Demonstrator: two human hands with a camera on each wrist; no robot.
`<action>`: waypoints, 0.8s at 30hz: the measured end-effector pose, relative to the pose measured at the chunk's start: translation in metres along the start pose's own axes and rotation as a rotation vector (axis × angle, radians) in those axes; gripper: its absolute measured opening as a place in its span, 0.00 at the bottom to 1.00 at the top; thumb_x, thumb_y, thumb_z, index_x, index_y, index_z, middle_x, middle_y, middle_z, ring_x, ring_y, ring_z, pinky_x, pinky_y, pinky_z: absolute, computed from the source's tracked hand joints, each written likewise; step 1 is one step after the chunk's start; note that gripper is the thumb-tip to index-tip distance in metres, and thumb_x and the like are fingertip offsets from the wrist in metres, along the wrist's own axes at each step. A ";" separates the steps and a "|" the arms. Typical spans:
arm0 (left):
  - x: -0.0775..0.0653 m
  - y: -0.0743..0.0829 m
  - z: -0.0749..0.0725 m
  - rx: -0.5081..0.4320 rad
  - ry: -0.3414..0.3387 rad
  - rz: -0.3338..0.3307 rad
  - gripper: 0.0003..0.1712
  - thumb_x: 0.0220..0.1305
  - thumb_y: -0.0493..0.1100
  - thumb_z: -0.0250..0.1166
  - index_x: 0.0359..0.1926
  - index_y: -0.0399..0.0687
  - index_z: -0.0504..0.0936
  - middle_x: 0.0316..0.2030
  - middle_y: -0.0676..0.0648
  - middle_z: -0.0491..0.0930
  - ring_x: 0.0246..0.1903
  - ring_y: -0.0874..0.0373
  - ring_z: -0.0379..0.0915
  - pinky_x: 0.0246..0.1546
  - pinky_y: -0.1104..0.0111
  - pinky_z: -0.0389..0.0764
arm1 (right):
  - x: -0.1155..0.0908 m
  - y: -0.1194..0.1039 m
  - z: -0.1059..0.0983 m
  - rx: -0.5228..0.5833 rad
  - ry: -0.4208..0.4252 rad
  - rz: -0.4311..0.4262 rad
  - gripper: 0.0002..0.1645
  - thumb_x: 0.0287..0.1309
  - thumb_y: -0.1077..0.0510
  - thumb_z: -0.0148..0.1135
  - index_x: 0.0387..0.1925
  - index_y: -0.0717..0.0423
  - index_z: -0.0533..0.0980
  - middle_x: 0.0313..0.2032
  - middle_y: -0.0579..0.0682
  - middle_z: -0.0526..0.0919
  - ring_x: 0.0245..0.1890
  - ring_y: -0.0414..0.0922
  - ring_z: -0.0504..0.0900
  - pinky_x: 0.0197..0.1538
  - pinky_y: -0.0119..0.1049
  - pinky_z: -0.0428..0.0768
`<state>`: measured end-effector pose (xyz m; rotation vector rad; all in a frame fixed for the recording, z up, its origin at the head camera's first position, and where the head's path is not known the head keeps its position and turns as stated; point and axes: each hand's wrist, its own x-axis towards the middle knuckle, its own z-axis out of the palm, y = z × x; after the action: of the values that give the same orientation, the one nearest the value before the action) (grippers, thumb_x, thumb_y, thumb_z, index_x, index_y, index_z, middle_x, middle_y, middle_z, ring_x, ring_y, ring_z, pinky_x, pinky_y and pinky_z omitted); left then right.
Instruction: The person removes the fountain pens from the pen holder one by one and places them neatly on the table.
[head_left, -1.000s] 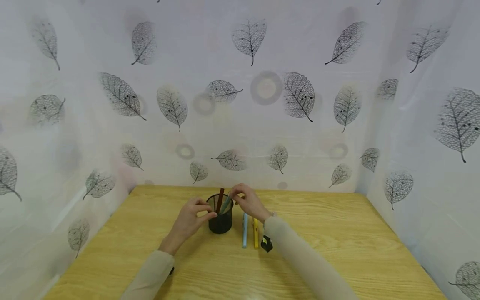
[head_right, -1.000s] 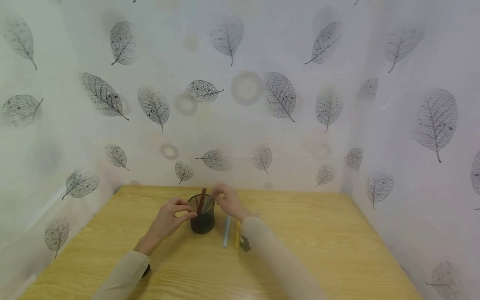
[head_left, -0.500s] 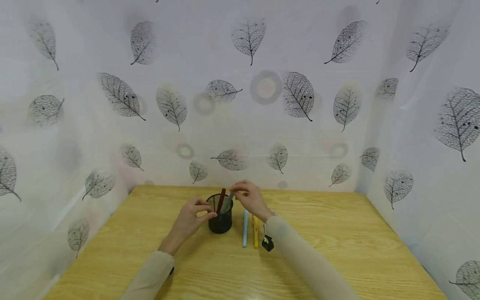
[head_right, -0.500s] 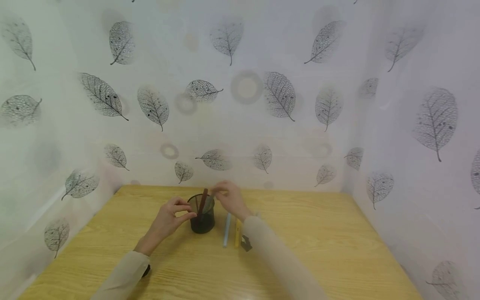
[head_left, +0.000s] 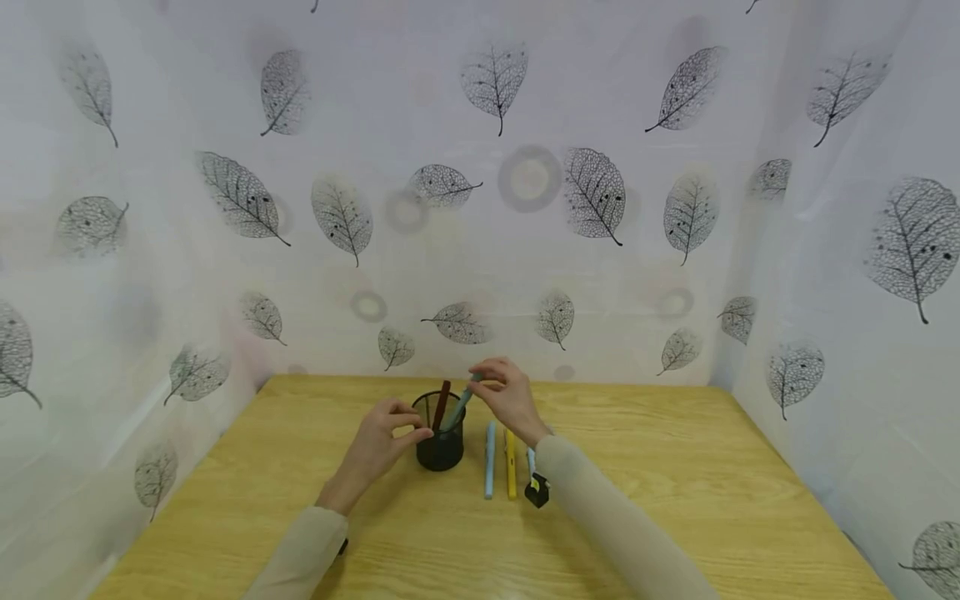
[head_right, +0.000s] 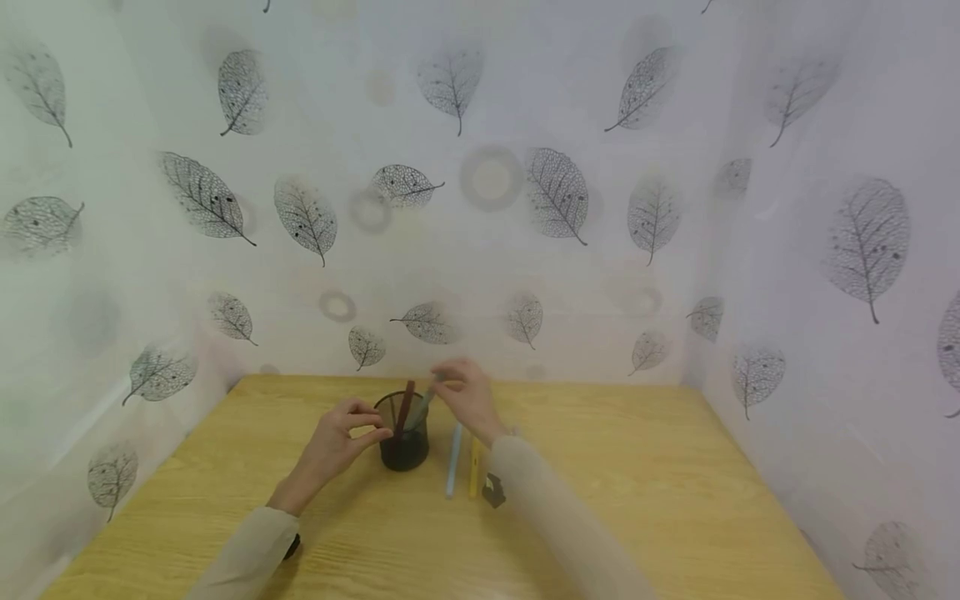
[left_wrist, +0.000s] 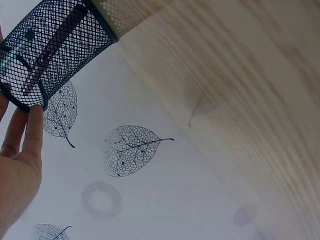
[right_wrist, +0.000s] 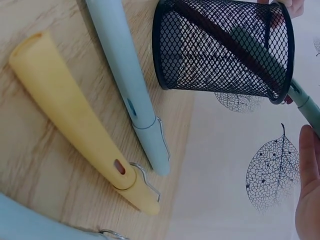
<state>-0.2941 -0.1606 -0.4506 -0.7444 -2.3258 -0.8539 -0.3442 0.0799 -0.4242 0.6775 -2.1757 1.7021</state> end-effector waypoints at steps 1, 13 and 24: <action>0.000 -0.001 0.000 -0.002 0.000 0.000 0.07 0.49 0.46 0.77 0.30 0.50 0.90 0.35 0.52 0.79 0.36 0.59 0.75 0.37 0.65 0.80 | 0.001 0.005 0.000 0.008 0.009 0.009 0.14 0.59 0.63 0.68 0.47 0.60 0.82 0.49 0.56 0.77 0.50 0.57 0.82 0.52 0.45 0.83; 0.001 0.000 0.001 0.000 -0.002 -0.005 0.07 0.48 0.45 0.77 0.29 0.50 0.90 0.35 0.52 0.79 0.36 0.59 0.75 0.37 0.65 0.80 | 0.004 0.008 -0.004 0.140 0.145 0.094 0.15 0.59 0.65 0.67 0.48 0.63 0.79 0.48 0.56 0.79 0.47 0.46 0.83 0.51 0.36 0.83; 0.000 0.001 0.001 -0.002 -0.002 -0.014 0.06 0.48 0.44 0.78 0.29 0.50 0.89 0.35 0.52 0.79 0.36 0.59 0.75 0.37 0.65 0.80 | -0.005 -0.022 -0.011 0.196 0.157 0.085 0.15 0.59 0.69 0.66 0.47 0.71 0.78 0.45 0.70 0.81 0.43 0.44 0.84 0.44 0.29 0.82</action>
<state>-0.2938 -0.1596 -0.4511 -0.7310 -2.3347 -0.8615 -0.3291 0.0875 -0.4056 0.4847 -1.9742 1.9602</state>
